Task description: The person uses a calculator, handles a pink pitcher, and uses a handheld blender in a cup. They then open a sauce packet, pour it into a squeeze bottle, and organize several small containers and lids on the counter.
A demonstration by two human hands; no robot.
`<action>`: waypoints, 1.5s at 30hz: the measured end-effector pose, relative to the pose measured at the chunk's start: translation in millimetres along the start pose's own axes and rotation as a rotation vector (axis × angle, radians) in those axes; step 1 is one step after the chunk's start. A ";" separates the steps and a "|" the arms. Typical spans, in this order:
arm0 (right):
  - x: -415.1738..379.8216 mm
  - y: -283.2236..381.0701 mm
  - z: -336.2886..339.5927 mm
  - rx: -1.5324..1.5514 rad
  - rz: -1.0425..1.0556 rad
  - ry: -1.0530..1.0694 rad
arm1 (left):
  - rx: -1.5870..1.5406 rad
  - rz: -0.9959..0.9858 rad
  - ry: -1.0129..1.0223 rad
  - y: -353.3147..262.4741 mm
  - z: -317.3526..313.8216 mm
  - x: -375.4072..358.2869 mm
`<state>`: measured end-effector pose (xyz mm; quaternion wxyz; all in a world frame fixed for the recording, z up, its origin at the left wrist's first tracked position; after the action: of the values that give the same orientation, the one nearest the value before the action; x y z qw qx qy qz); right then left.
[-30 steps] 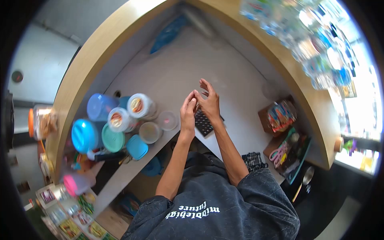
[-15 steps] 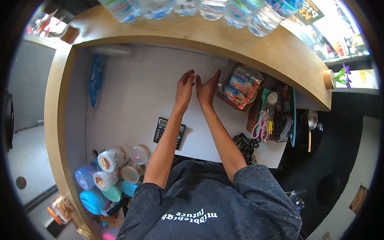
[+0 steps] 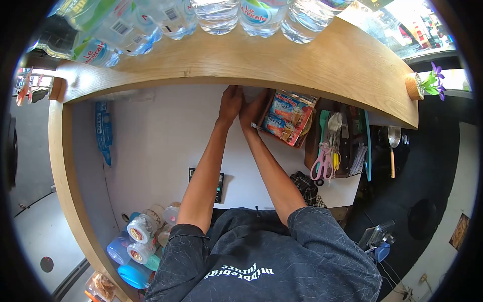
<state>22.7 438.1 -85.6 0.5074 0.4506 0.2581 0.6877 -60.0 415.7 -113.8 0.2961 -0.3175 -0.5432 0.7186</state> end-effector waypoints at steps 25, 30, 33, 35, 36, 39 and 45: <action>-104.1 104.1 50.0 0.400 0.095 0.490 | -0.367 0.021 -0.525 -68.8 118.3 -184.4; -151.0 162.0 75.1 0.488 0.188 0.735 | -0.317 0.019 -0.710 -86.0 163.6 -270.0; -186.5 190.7 89.1 0.480 0.269 0.870 | -0.266 0.027 -0.832 -92.8 187.0 -324.0; -209.9 205.0 98.2 0.472 0.318 0.954 | -0.225 0.010 -0.929 -93.5 196.3 -357.3; -221.6 212.4 101.9 0.482 0.341 0.981 | -0.189 -0.002 -0.974 -95.6 201.3 -373.8; -257.6 231.3 115.8 0.515 0.392 1.065 | -0.154 -0.012 -1.095 -94.1 211.3 -418.3; -320.0 246.7 135.9 0.583 0.501 1.240 | -0.110 0.059 -1.265 -73.5 220.5 -492.2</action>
<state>53.1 39.7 62.9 -0.0455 0.1404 0.5600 0.8152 81.0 -77.1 69.6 -0.1187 0.1386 -0.6402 0.7463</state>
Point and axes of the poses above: each hand's wrist, its own x-axis towards the middle knuckle, its own z-axis out of the back of the hand, y = z × x, the point moved 2 cm from there along x, towards the middle knuckle, and after that the axes turned 4 degrees about x, right-handed, at the moved point
